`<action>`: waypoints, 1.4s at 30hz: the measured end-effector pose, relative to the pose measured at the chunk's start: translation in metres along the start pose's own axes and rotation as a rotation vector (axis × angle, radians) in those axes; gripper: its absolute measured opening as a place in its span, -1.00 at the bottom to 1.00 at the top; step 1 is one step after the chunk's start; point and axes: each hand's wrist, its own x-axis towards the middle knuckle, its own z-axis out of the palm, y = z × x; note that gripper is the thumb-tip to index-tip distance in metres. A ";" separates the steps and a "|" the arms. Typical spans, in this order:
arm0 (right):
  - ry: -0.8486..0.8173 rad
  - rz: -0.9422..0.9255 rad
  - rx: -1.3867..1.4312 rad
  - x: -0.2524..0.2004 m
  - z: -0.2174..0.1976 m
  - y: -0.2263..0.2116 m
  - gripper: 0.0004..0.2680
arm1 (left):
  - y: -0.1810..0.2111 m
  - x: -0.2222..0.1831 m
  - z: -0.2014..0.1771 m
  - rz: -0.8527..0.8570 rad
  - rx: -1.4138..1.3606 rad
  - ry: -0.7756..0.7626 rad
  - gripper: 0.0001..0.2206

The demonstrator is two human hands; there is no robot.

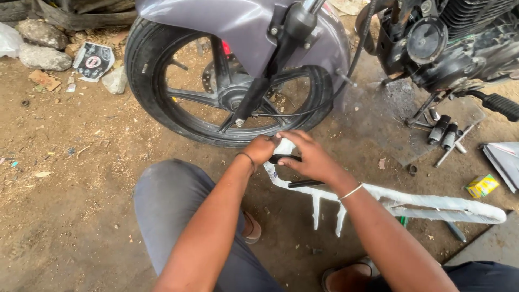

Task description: The recorder is removing the protective plastic and tape wrapping from a new motorcycle crash guard before installation.

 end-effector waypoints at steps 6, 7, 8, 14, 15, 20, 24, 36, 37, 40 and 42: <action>0.059 0.351 0.196 0.011 0.031 0.060 -0.72 | -0.003 -0.003 0.024 -0.054 -0.021 0.286 -0.37; 0.049 0.455 0.280 0.014 0.032 0.064 -0.76 | 0.001 -0.010 0.029 -0.019 -0.101 0.358 -0.40; 0.036 0.555 0.368 0.018 0.034 0.068 -0.80 | 0.005 -0.017 0.031 0.014 -0.181 0.435 -0.38; 0.019 0.744 0.787 0.022 0.031 0.097 -0.87 | 0.025 -0.078 0.024 0.218 0.028 0.319 -0.42; 0.025 0.741 0.786 0.024 0.030 0.097 -0.87 | 0.023 -0.084 0.027 0.223 0.031 0.318 -0.42; -0.074 0.938 0.752 0.034 0.049 0.124 -0.89 | 0.012 -0.106 0.042 0.579 0.469 0.339 -0.26; -0.194 0.843 0.503 0.033 0.058 0.130 -0.89 | -0.018 -0.067 0.043 0.639 0.524 0.445 -0.42; 0.015 0.773 0.380 -0.001 0.020 0.043 -0.66 | 0.024 -0.044 -0.001 0.308 0.411 -0.098 -0.49; 0.197 0.479 0.208 -0.007 0.015 0.021 -0.69 | 0.024 -0.042 -0.004 0.267 0.443 -0.194 -0.52; 0.568 0.086 -0.090 -0.041 0.033 -0.026 -0.76 | 0.017 -0.026 -0.010 0.208 0.506 -0.341 -0.61; 0.760 -0.015 -0.218 -0.067 0.069 -0.044 -0.81 | 0.015 -0.022 -0.012 0.192 0.537 -0.393 -0.65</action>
